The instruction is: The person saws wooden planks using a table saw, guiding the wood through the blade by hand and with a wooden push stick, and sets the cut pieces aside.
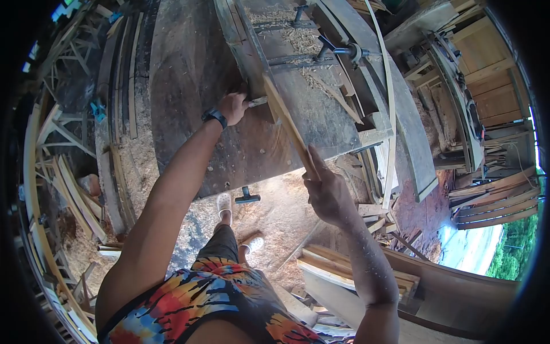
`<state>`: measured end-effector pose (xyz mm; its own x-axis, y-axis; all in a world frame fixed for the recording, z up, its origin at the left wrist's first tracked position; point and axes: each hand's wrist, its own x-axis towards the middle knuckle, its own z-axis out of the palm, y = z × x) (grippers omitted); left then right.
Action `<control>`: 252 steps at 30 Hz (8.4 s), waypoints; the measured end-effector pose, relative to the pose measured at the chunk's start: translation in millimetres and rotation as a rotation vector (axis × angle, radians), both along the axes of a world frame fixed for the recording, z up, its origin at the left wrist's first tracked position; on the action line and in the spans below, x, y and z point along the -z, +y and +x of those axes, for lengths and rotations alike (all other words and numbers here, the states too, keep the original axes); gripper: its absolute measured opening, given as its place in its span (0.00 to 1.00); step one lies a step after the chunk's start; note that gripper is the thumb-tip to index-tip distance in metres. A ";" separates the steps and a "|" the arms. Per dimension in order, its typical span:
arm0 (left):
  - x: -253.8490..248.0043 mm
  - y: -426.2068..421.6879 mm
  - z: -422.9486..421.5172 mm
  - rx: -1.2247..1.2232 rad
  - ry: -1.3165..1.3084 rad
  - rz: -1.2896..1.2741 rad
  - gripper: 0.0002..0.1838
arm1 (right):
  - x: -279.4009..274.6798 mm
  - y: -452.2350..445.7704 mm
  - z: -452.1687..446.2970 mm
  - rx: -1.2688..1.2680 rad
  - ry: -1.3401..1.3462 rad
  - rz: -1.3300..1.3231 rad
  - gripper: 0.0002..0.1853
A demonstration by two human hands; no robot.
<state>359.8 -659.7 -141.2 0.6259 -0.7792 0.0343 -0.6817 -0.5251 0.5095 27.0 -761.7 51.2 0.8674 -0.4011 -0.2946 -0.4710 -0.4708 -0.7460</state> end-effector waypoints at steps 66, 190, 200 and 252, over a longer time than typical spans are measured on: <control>-4.6 -23.8 128.0 0.018 0.099 -0.096 0.22 | 4.3 1.5 175.6 -0.009 0.214 -0.455 0.37; -126.2 200.7 -350.4 -0.555 1.717 -1.172 0.22 | 99.3 207.5 -221.1 -0.040 -0.249 1.597 0.34; -164.9 232.2 -390.4 -0.710 0.915 -1.147 0.27 | 120.3 176.9 -246.5 -0.348 -0.298 0.803 0.30; 165.9 947.5 -270.3 -2.023 0.907 -0.904 0.21 | 49.9 471.7 -17.6 -0.084 0.451 0.196 0.18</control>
